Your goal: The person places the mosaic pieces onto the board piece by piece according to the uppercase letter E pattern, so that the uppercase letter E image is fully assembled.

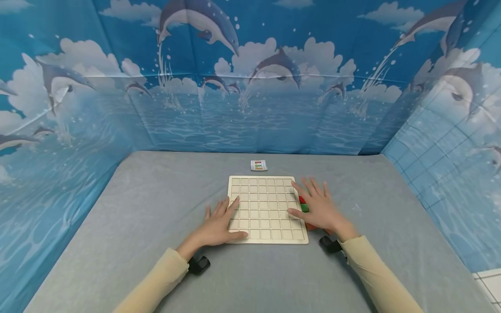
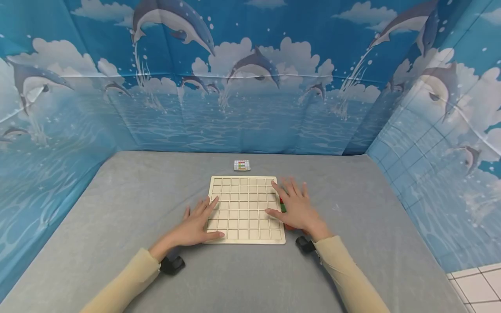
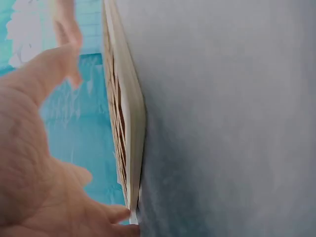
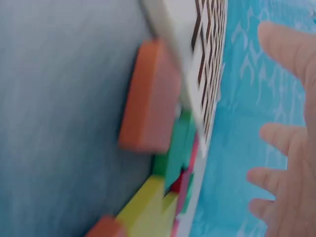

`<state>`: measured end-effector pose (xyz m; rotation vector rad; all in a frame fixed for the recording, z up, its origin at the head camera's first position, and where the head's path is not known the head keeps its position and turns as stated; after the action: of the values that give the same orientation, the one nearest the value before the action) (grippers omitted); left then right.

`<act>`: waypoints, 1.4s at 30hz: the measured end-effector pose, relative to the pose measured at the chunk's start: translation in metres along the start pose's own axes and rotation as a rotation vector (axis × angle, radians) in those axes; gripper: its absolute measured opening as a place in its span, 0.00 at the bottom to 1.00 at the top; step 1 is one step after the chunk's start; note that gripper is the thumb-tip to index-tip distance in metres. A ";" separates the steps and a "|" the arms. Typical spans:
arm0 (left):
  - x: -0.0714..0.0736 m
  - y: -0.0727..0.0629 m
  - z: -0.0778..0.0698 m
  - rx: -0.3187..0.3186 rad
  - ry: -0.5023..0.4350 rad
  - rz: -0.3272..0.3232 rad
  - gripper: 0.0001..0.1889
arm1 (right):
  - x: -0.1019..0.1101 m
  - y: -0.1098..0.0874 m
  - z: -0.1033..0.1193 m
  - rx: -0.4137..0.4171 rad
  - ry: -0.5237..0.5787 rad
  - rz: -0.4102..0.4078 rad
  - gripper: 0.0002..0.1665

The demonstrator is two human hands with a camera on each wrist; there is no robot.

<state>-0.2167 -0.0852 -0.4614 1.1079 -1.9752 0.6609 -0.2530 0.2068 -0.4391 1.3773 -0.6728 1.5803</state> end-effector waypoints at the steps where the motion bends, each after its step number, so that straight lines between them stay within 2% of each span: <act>1: -0.001 -0.001 0.001 0.010 -0.020 0.006 0.55 | 0.000 0.000 -0.004 -0.014 0.014 0.000 0.50; 4: -0.003 -0.004 0.005 0.024 -0.051 0.011 0.57 | 0.000 -0.001 -0.017 -0.063 0.045 -0.003 0.47; 8: -0.006 -0.005 0.011 0.021 -0.077 -0.006 0.57 | 0.000 -0.002 -0.029 -0.117 0.074 -0.005 0.37; 13: -0.008 -0.006 0.015 -0.009 -0.095 -0.041 0.55 | -0.002 -0.002 -0.032 -0.092 0.092 -0.001 0.26; 24: -0.011 -0.009 0.015 -0.062 -0.029 -0.140 0.47 | -0.005 -0.002 -0.037 -0.084 0.128 0.017 0.19; 32: -0.011 -0.009 0.016 -0.071 -0.009 -0.192 0.45 | -0.002 0.004 -0.035 -0.130 0.181 0.062 0.14; 39: -0.013 -0.009 0.016 -0.061 0.015 -0.190 0.45 | -0.001 0.007 -0.036 -0.180 0.183 0.014 0.11; 42: -0.013 -0.010 0.017 -0.063 0.019 -0.194 0.44 | -0.001 0.007 -0.035 -0.173 0.167 -0.004 0.11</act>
<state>-0.2100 -0.0961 -0.4809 1.2310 -1.8310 0.5015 -0.2753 0.2329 -0.4468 1.1064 -0.6872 1.5745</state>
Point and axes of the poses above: each hand's wrist, its own y-axis towards the middle knuckle, its own x-axis out of the back of the hand, z = x × y, the point moved 5 cm from there along y, towards the middle knuckle, and after that the axes turned 2 degrees about -y, right-handed, at the moved point
